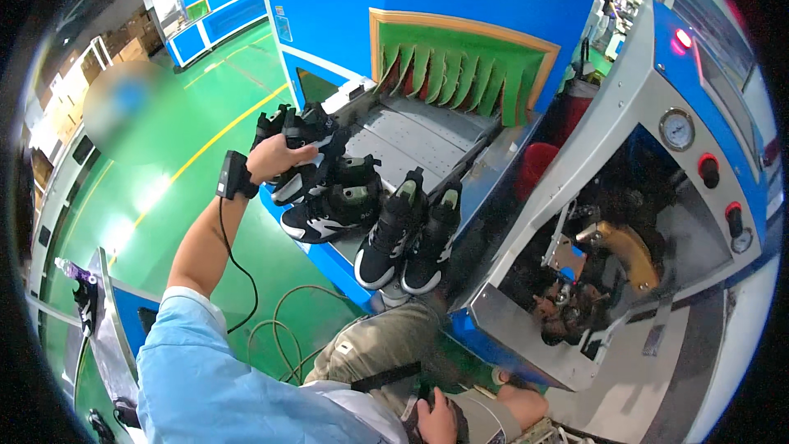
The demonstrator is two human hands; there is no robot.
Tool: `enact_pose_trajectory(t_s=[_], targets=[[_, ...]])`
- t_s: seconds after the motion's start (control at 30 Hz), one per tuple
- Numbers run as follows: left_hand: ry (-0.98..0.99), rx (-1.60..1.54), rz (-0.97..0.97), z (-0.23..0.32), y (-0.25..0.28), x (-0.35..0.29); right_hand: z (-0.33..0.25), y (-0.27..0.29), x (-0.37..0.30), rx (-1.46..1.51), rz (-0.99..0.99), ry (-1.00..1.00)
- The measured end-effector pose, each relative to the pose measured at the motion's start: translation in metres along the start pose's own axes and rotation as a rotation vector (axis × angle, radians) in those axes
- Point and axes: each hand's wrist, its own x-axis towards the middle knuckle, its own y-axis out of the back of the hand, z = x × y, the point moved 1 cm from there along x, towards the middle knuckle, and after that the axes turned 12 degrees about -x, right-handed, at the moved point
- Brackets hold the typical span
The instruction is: Operator places shoes and lasts into a shaping machine and then organizes items on a rack.
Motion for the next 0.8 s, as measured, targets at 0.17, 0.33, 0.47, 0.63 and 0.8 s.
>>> enact_pose_trajectory(t_s=[0.17, 0.33, 0.47, 0.63, 0.8], targets=[[-0.205, 0.172, 0.375, 0.014, -0.012, -0.020, 0.036, -0.006, -0.014, -0.038, 0.131, 0.021], [-0.137, -0.105, 0.166, -0.002, -0.010, -0.046, -0.010, 0.047, -0.044, -0.051, 0.256, -0.050], [-0.278, -0.237, 0.209, -0.019, -0.004, -0.080, 0.063, 0.027, -0.039, -0.202, 0.609, -0.012], [-0.393, -0.286, 0.484, -0.013, -0.077, -0.115, 0.184, 0.004, -0.023, -0.461, 0.702, -0.191], [-0.122, -0.265, 0.577, -0.039, -0.116, -0.207, 0.190, -0.005, 0.010, -0.458, 0.348, -0.026]])
